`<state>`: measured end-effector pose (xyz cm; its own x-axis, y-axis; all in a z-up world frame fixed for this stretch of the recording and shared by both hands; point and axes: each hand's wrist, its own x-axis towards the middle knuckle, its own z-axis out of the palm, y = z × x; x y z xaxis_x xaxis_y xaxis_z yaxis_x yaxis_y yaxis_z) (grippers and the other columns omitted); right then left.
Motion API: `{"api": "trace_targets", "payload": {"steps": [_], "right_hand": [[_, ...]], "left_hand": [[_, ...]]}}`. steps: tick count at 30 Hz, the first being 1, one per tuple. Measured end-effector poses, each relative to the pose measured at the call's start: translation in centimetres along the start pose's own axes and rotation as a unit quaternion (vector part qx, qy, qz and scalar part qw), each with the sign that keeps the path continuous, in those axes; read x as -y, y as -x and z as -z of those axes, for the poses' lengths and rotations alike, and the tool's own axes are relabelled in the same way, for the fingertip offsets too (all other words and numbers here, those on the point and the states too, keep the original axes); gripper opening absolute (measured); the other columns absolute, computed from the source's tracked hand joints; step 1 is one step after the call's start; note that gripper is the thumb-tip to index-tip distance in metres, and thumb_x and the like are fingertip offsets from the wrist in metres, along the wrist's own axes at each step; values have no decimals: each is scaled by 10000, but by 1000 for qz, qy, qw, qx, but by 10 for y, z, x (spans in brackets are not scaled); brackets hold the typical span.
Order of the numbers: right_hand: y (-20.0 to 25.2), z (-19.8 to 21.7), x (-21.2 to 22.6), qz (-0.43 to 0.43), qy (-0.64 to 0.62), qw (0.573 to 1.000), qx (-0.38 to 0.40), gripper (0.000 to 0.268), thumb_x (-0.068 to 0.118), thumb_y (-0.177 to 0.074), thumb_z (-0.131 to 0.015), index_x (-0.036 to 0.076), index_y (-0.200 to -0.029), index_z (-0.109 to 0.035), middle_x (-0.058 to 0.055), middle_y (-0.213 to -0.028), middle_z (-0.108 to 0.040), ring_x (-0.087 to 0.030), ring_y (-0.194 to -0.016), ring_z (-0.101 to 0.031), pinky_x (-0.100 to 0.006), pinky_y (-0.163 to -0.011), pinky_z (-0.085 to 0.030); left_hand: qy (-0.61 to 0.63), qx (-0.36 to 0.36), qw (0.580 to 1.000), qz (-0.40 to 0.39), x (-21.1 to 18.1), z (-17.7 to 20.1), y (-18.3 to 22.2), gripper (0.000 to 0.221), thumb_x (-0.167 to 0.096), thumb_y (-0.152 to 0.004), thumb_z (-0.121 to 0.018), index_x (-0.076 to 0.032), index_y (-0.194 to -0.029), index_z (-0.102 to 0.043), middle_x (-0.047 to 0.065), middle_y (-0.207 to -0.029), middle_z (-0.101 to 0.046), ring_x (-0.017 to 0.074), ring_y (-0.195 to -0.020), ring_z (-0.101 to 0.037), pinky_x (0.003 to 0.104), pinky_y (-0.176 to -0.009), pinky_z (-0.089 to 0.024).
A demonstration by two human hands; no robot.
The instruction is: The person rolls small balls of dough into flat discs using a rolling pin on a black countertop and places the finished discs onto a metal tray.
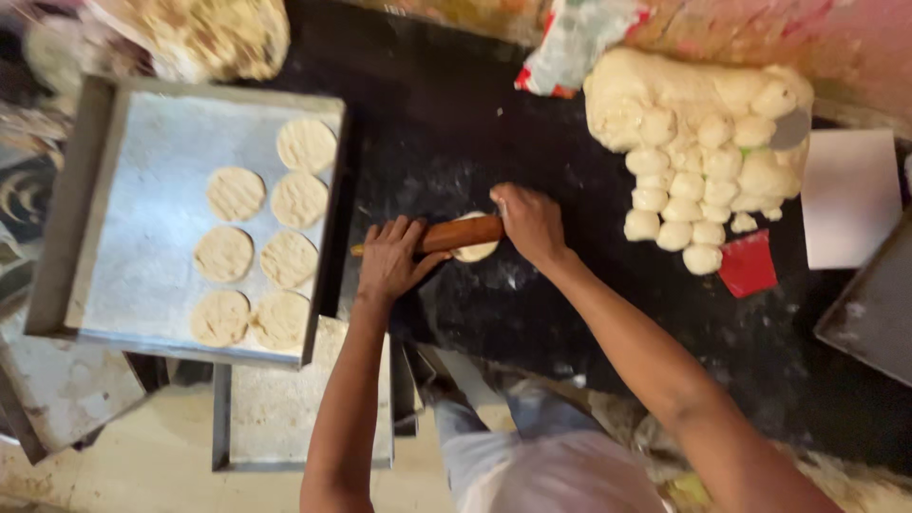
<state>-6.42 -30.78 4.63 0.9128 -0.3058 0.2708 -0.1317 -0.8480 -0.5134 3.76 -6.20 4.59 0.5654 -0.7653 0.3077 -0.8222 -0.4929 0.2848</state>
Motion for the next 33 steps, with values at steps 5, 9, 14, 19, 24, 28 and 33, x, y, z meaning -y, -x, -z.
{"api": "trace_targets", "payload": {"steps": [5,9,14,19,24,28,33], "right_hand": [[55,-3,12,-19,101,995,-6,154,249,-1009,-589,104,-974,-629,-142,-911,-730,-384,-730,-685,-511,-656,-542],[10,-22,-4,-69,115,990,40,246,314,-1105,-511,99,-1036,-611,-201,-724,-694,-437,-663,-685,-560,-607,-531],[-92,-43,-26,-5,117,993,12,305,349,-1090,-488,102,-954,-602,-221,-693,-689,-455,-646,-669,-587,-601,-522],[9,-19,-15,51,142,984,-92,242,251,-1085,-572,36,-1090,-683,-152,-711,-693,-352,-662,-687,-489,-700,-531],[42,0,1,-19,-131,991,-32,432,292,-1102,-536,-7,-1413,-524,-224,-1285,-634,-334,-1159,-614,-475,-1002,-419],[-13,-30,12,41,61,997,18,517,381,-908,-678,33,-1276,-573,-294,-1355,-532,-445,-1317,-390,-593,-1052,-279],[-27,-38,26,124,46,939,319,238,299,-1020,-659,90,-1130,-629,-108,-1152,-660,-272,-1180,-545,-483,-1045,-389]], "left_hand": [[-39,-38,998,-11,-19,2,30,584,-595,-838,-671,-116,-1172,-652,105,-1109,-659,310,-930,-643,475,-845,-437],[1,51,997,62,0,-10,3,615,-702,-879,-615,-93,-964,-628,152,-987,-650,359,-885,-668,483,-763,-510],[57,-9,973,225,34,-19,-72,580,-615,-1047,-448,-63,-1035,-628,209,-1068,-680,461,-856,-677,563,-684,-522],[-39,-75,996,34,-17,-17,3,719,-687,-866,-604,-37,-1171,-650,173,-1129,-669,335,-878,-665,474,-744,-518],[-52,-67,996,33,-27,-5,62,574,-530,-872,-730,-92,-1238,-672,105,-1186,-661,297,-939,-620,470,-793,-472],[-35,-167,954,245,-9,-11,67,549,-477,-946,-739,-48,-1269,-627,142,-1193,-642,338,-1000,-614,450,-815,-487],[-96,-170,931,307,0,-9,72,572,-478,-932,-720,-29,-1275,-626,151,-1127,-638,336,-956,-615,464,-764,-470]]}}
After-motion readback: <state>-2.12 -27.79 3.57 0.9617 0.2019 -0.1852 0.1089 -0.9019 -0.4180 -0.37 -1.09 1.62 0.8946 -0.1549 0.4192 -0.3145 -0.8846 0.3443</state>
